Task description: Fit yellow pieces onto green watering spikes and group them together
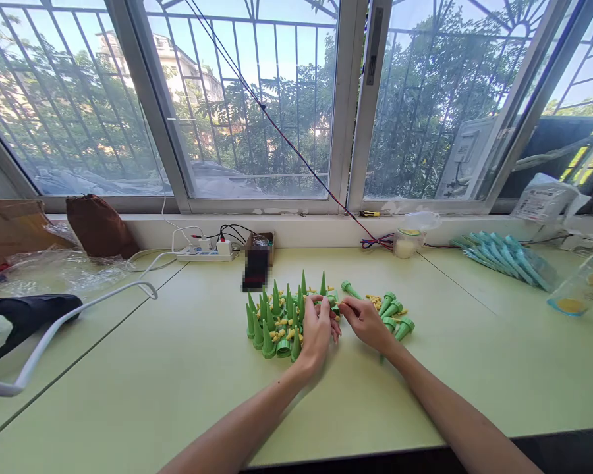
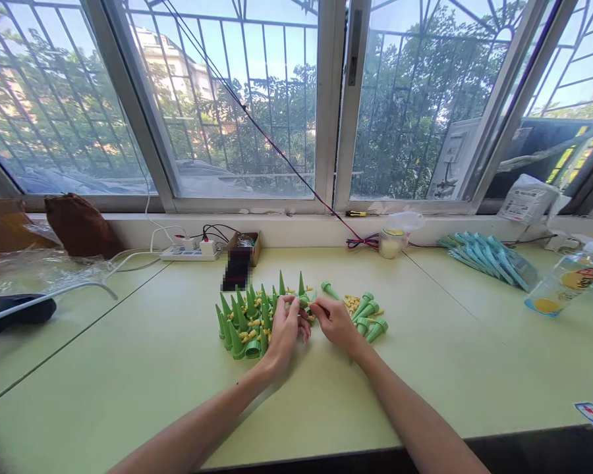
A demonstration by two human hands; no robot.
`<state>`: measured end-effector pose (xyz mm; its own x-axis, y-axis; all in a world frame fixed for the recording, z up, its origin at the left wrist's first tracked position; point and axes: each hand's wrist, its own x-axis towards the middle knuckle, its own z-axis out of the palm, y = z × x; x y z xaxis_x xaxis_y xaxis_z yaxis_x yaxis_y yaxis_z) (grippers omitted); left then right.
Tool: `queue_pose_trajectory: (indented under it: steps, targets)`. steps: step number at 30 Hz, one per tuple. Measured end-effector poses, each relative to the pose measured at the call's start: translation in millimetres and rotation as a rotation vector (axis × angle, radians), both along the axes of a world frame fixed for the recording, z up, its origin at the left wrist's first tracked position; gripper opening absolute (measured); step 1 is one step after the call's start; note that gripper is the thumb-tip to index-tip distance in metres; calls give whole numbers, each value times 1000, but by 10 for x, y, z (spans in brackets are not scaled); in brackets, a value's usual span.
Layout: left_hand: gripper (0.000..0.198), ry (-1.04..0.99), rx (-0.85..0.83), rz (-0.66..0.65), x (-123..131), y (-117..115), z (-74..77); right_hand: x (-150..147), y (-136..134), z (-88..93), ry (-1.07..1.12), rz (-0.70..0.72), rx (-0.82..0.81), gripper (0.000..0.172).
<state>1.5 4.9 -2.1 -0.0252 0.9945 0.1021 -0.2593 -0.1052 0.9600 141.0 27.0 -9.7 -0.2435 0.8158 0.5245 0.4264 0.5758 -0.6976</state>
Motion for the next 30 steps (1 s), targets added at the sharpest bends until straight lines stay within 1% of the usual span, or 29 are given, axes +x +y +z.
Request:
queue_pose_trajectory:
  steps: [4,11,20,30]
  targets:
    - [42,-14,-6,-7,-5,2,-9,2,-11,14,0,2,-10,44]
    - [31,-20,-13,-32,-4,-5,3,5,-14,18,1,28,-16,43]
    - [24,-58,-41,-41,-8,-33,45,-2,-12,13,-10,26,-14,43]
    - [23,-60,-54,-26,5,-61,77,-9,-16,-4,-10,44,-25,41]
